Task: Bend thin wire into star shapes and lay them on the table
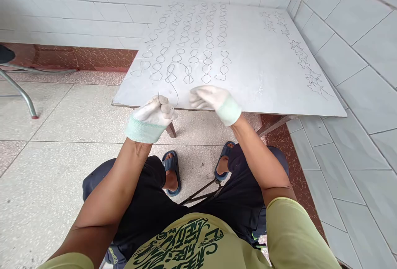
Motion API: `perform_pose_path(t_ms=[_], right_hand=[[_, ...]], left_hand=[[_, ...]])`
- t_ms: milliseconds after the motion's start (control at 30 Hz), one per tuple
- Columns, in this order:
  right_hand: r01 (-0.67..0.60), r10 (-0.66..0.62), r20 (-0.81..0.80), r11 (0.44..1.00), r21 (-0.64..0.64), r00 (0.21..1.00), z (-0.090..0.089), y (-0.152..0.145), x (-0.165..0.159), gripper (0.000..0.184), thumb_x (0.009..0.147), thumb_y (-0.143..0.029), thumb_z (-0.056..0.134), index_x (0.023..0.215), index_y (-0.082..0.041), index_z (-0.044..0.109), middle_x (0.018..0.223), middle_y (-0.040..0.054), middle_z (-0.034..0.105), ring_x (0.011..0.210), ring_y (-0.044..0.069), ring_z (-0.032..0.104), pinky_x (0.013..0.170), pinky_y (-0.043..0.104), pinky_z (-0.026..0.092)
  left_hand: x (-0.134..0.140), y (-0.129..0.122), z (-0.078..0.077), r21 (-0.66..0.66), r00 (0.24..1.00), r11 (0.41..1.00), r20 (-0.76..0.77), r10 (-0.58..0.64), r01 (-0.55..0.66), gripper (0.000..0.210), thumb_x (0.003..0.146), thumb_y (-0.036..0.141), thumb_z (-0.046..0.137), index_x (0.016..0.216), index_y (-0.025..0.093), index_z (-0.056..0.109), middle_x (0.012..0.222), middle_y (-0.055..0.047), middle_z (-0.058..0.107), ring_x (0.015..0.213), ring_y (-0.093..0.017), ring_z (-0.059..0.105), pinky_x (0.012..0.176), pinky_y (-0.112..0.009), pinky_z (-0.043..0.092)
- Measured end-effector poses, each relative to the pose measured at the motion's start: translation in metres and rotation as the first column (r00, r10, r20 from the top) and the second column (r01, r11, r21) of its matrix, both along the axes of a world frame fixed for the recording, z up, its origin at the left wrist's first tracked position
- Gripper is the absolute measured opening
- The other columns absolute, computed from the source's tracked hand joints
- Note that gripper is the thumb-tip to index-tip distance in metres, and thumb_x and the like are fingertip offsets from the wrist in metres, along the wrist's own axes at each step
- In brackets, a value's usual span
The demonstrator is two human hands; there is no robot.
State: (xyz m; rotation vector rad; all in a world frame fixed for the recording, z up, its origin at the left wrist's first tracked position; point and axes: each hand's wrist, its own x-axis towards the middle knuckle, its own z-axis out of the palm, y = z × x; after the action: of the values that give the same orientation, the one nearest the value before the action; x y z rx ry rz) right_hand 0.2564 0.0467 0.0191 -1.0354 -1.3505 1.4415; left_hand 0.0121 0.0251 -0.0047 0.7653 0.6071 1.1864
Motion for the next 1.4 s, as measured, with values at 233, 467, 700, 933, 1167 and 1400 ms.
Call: perform_pose_path(t_ms=[233, 467, 700, 933, 1167, 1400], right_hand=[[0.066, -0.069, 0.084, 0.997, 0.037, 0.994, 0.003, -0.027, -0.042, 0.016, 0.102, -0.036, 0.082, 0.091, -0.024, 0.082, 0.089, 0.0018, 0.085, 0.088, 0.018, 0.08, 0.092, 0.033, 0.07], [0.072, -0.09, 0.209, 0.993, 0.091, 0.974, 0.008, -0.031, -0.038, 0.022, 0.101, -0.025, 0.075, 0.08, -0.025, 0.072, 0.084, 0.0007, 0.083, 0.087, 0.017, 0.078, 0.087, 0.03, 0.065], [0.096, -0.117, 0.187, 0.989, 0.116, 0.975, 0.002, -0.031, -0.042, 0.027, 0.105, -0.023, 0.068, 0.078, -0.024, 0.069, 0.086, 0.0016, 0.082, 0.086, 0.016, 0.076, 0.088, 0.03, 0.063], [0.097, -0.11, 0.144, 0.991, 0.093, 0.984, 0.002, -0.032, -0.038, 0.035, 0.11, -0.033, 0.07, 0.077, -0.024, 0.067, 0.082, 0.0011, 0.08, 0.081, 0.016, 0.076, 0.089, 0.03, 0.065], [0.079, -0.089, 0.154, 0.995, 0.068, 0.984, 0.004, -0.029, -0.038, 0.037, 0.112, -0.035, 0.069, 0.076, -0.025, 0.067, 0.079, 0.0006, 0.079, 0.077, 0.015, 0.074, 0.084, 0.029, 0.064], [0.037, -0.078, 0.333, 0.991, 0.126, 0.94, 0.005, -0.032, -0.033, 0.038, 0.108, -0.034, 0.069, 0.071, -0.026, 0.065, 0.076, 0.0001, 0.077, 0.077, 0.016, 0.07, 0.084, 0.031, 0.058]], left_hand=[[0.01, -0.007, -0.004, 0.027, 0.993, 0.999, -0.117, -0.015, 0.019, 0.039, 0.113, 0.046, 0.073, 0.082, 0.023, 0.073, 0.065, -0.002, 0.07, 0.063, -0.018, 0.069, 0.071, -0.035, 0.062], [0.012, 0.001, -0.014, 0.041, 0.977, 0.999, -0.212, -0.008, 0.017, 0.033, 0.093, 0.05, 0.094, 0.092, 0.022, 0.077, 0.064, 0.001, 0.069, 0.057, -0.018, 0.066, 0.062, -0.033, 0.057], [0.02, -0.009, -0.016, 0.128, 0.902, 0.966, -0.346, 0.257, -0.225, 0.04, 0.083, 0.044, 0.1, 0.105, 0.016, 0.084, 0.09, -0.006, 0.085, 0.077, -0.015, 0.076, 0.08, -0.03, 0.063], [0.024, -0.025, -0.005, 0.193, 0.804, 0.946, -0.499, 0.323, -0.261, 0.034, 0.088, 0.044, 0.093, 0.104, 0.015, 0.088, 0.096, -0.009, 0.088, 0.082, -0.017, 0.076, 0.081, -0.031, 0.061], [0.013, -0.008, -0.007, 0.086, 0.963, 0.993, -0.252, 0.097, -0.078, 0.047, 0.066, 0.051, 0.11, 0.088, 0.018, 0.085, 0.079, -0.004, 0.08, 0.061, -0.015, 0.066, 0.063, -0.031, 0.055], [0.006, -0.011, -0.004, 0.129, 0.925, 0.984, -0.346, 0.158, -0.12, 0.057, 0.072, 0.06, 0.105, 0.103, 0.016, 0.086, 0.08, -0.006, 0.08, 0.072, -0.021, 0.075, 0.071, -0.034, 0.061]])
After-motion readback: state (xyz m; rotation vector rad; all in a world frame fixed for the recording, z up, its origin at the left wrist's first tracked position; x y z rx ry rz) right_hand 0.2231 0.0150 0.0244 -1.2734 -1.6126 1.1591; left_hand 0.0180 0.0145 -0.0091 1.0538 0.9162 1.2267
